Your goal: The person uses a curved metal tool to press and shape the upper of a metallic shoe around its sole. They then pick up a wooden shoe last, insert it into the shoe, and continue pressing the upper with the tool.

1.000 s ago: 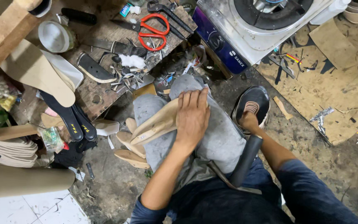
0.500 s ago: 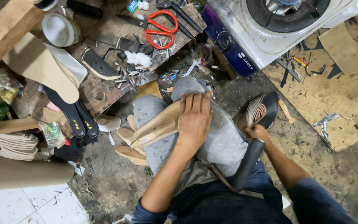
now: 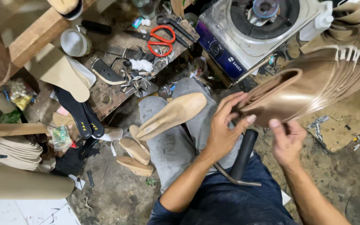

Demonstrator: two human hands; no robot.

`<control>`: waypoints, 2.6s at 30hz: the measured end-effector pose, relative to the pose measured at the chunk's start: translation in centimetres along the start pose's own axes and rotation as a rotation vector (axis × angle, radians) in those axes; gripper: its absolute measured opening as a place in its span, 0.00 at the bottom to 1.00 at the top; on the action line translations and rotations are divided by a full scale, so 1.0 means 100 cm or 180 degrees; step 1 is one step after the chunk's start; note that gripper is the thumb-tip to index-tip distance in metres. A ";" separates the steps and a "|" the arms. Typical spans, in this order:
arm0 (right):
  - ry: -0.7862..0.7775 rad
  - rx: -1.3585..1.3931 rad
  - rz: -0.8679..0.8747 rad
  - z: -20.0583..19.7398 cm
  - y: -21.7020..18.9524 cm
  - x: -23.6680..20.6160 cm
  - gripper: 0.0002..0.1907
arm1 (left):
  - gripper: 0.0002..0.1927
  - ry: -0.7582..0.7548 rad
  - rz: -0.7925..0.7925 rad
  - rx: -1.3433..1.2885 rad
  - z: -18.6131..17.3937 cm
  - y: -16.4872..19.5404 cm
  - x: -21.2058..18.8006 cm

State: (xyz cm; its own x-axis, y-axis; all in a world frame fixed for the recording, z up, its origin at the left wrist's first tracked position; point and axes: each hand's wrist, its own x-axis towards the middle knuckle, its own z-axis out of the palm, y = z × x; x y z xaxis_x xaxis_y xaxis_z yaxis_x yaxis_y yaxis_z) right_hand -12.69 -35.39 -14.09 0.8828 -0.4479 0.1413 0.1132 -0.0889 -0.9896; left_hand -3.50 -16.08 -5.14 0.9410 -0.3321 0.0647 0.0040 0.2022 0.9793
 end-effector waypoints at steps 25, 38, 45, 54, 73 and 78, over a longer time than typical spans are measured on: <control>-0.0464 0.2637 0.0290 0.094 -0.088 0.002 0.38 | 0.12 0.0949 0.1992 0.1395 -0.025 0.033 -0.030; 0.0179 0.2853 0.1005 0.050 -0.107 0.015 0.34 | 0.11 -0.0250 0.1798 0.1147 -0.030 0.037 -0.027; 0.0388 0.2323 0.0745 0.006 -0.090 0.041 0.26 | 0.07 0.0494 0.1559 0.0974 -0.064 0.054 -0.039; -0.0134 0.1986 -0.0047 0.031 -0.056 0.023 0.26 | 0.10 0.0766 0.1444 0.1313 -0.055 0.041 -0.034; 0.0091 0.2929 0.0519 0.049 -0.055 0.032 0.25 | 0.08 0.0555 0.1312 0.0904 -0.051 0.025 -0.042; 0.0358 0.2652 0.0388 -0.029 -0.039 0.058 0.20 | 0.05 0.1114 0.1249 0.0395 -0.106 0.028 -0.050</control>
State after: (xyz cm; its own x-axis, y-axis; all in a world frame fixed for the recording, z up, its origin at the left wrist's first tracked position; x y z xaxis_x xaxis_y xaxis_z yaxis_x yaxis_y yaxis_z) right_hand -9.33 -40.25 -9.27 0.8651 -0.5015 -0.0095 0.3578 0.6302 -0.6890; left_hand -4.57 -4.06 -4.74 0.9204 0.0777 0.3832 -0.3905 0.1319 0.9111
